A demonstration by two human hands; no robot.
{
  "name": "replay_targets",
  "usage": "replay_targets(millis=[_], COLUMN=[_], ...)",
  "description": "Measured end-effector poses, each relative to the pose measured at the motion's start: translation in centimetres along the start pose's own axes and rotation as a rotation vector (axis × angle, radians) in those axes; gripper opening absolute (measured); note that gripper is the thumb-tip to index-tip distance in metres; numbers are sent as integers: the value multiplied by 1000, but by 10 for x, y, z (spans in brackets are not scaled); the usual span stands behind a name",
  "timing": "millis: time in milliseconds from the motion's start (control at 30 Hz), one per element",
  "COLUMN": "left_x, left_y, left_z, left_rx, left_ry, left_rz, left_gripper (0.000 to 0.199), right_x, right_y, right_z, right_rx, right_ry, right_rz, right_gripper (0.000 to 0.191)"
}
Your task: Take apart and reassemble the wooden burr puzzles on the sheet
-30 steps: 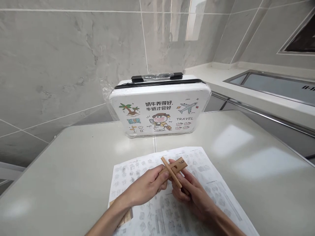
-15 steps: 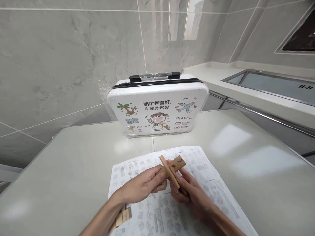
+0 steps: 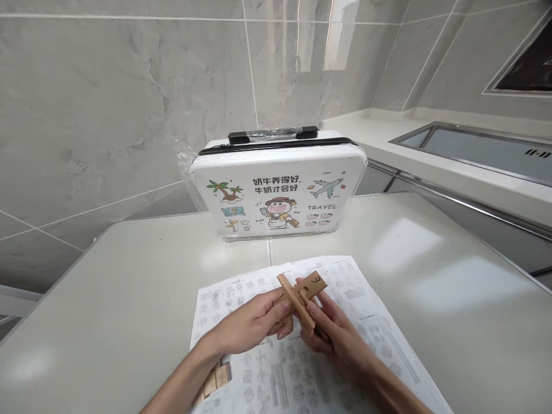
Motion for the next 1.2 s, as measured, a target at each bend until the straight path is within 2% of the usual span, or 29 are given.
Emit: replay_targets(millis=[100, 233, 400, 567, 700, 867, 1067, 1200], left_x=[2, 8, 16, 20, 19, 10, -12, -23], left_y=[0, 1, 2, 3, 3, 7, 15, 18], left_z=[1, 0, -2, 5, 8, 7, 17, 21], left_rx=[-8, -44, -107, -101, -86, -67, -17, 0], left_ry=[-22, -39, -97, -171, -208, -276, -460, -551], left_rz=[-47, -172, -335, -436, -501, -502, -410, -357], left_gripper=[52, 49, 46, 41, 41, 45, 48, 48], right_x=[5, 11, 12, 9, 9, 7, 7, 10], right_y=[-1, 2, 5, 4, 2, 1, -1, -1], right_z=[0, 4, 15, 17, 19, 17, 15, 13], right_rx=[33, 64, 93, 0, 64, 65, 66, 102], right_ry=[-5, -7, 52, 92, 30, -17, 19, -44], right_rz=[-66, -113, -147, -76, -95, -76, 1, -7], right_gripper=[56, 45, 46, 52, 50, 46, 37, 42])
Point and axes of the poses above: each hand's wrist, its own y-axis towards the middle knuckle, its own x-axis out of the back of the hand, z = x × y, the point moved 4 cm from there along y, towards the middle knuckle, and after that the axes turned 7 degrees about y, right-handed, at the moved point
